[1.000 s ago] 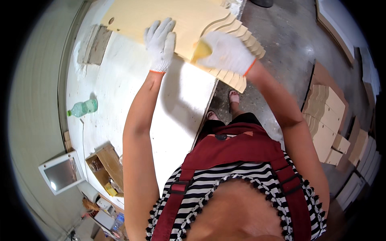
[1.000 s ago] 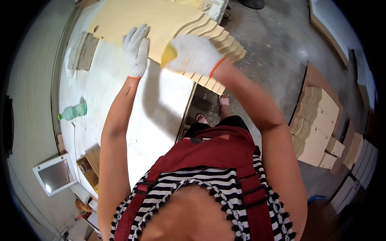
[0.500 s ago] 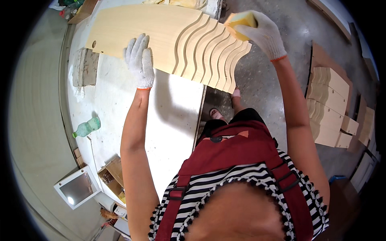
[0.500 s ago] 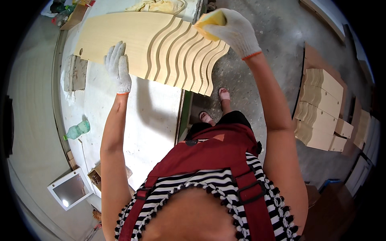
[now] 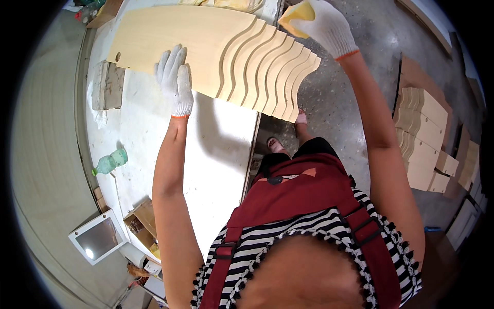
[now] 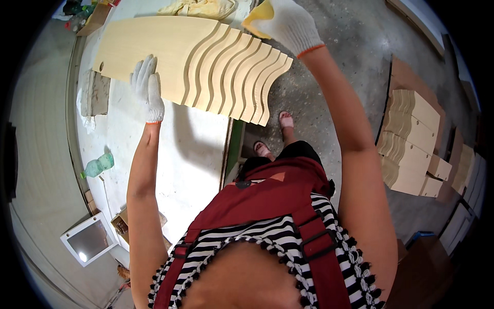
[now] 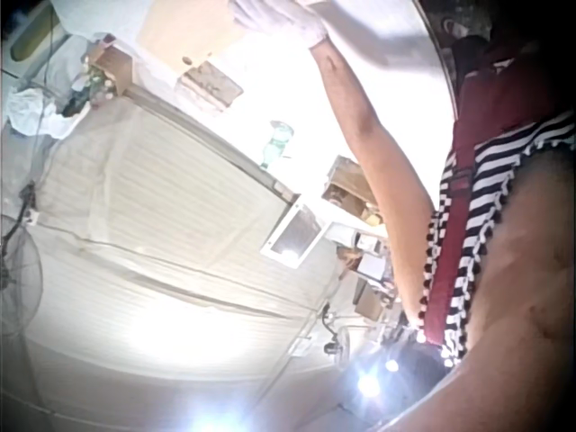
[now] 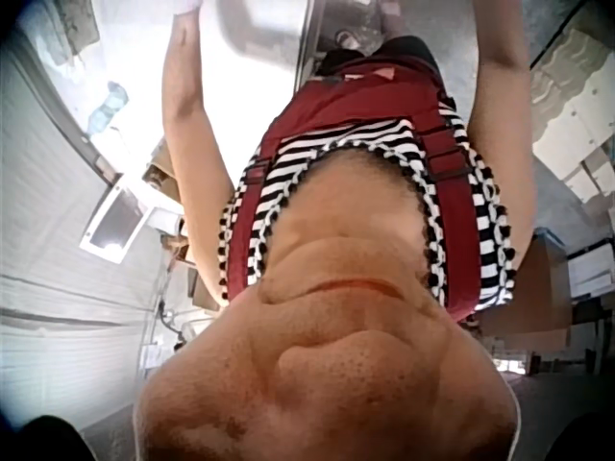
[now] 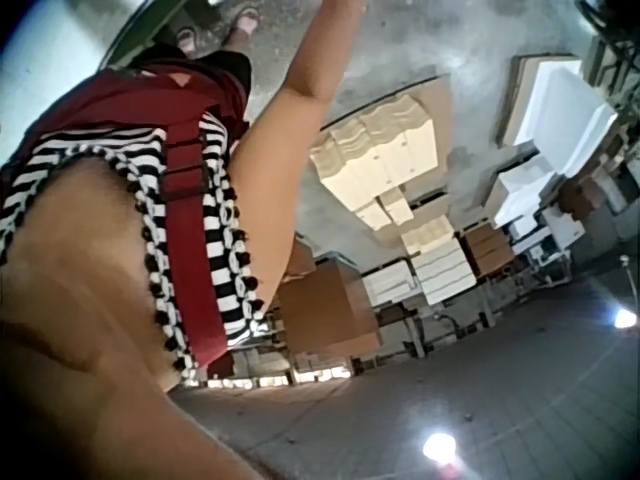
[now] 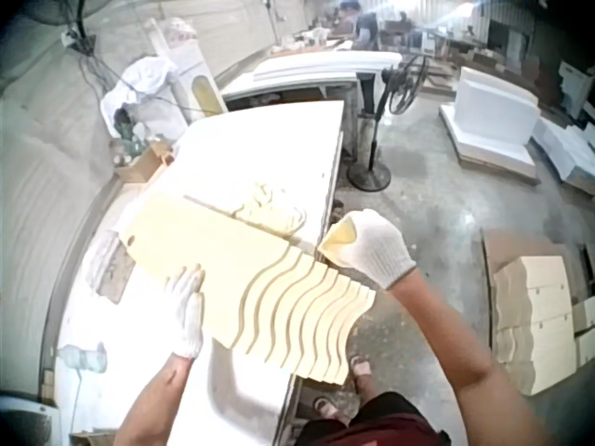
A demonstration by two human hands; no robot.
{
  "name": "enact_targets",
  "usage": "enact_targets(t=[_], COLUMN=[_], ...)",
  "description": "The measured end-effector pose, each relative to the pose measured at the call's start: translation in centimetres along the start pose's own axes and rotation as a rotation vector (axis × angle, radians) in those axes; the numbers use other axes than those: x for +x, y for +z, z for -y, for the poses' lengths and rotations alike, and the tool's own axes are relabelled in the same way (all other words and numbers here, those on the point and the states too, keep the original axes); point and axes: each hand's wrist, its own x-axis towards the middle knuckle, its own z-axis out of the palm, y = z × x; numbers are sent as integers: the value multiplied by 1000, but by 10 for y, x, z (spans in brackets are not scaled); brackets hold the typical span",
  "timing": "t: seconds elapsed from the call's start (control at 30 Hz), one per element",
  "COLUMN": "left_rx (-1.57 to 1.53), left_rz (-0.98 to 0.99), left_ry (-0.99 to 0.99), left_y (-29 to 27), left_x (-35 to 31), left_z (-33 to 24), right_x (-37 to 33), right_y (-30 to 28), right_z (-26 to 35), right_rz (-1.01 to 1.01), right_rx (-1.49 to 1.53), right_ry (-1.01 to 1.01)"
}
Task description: The person applies a liquid substance to a carved wooden panel using a sponge, ensuring the fluid reaches into the grooves and curves of the wood, and then wipes the panel with a cloth.
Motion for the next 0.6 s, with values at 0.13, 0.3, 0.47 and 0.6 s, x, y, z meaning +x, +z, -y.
enact_targets(t=[0.13, 0.3, 0.47, 0.6], left_rx=[-29, -10, 13, 18], left_rz=[0, 57, 109, 139], left_ry=[-8, -12, -44, -58], left_y=[1, -2, -5, -7], left_x=[0, 5, 6, 7], left_z=[-2, -6, -12, -12], right_x=[-12, 4, -35, -48], right_y=[-2, 11, -15, 2], right_z=[22, -23, -63, -53], right_rz=[51, 51, 150, 216], right_rx=[112, -127, 150, 93], right_ry=[9, 48, 85, 52])
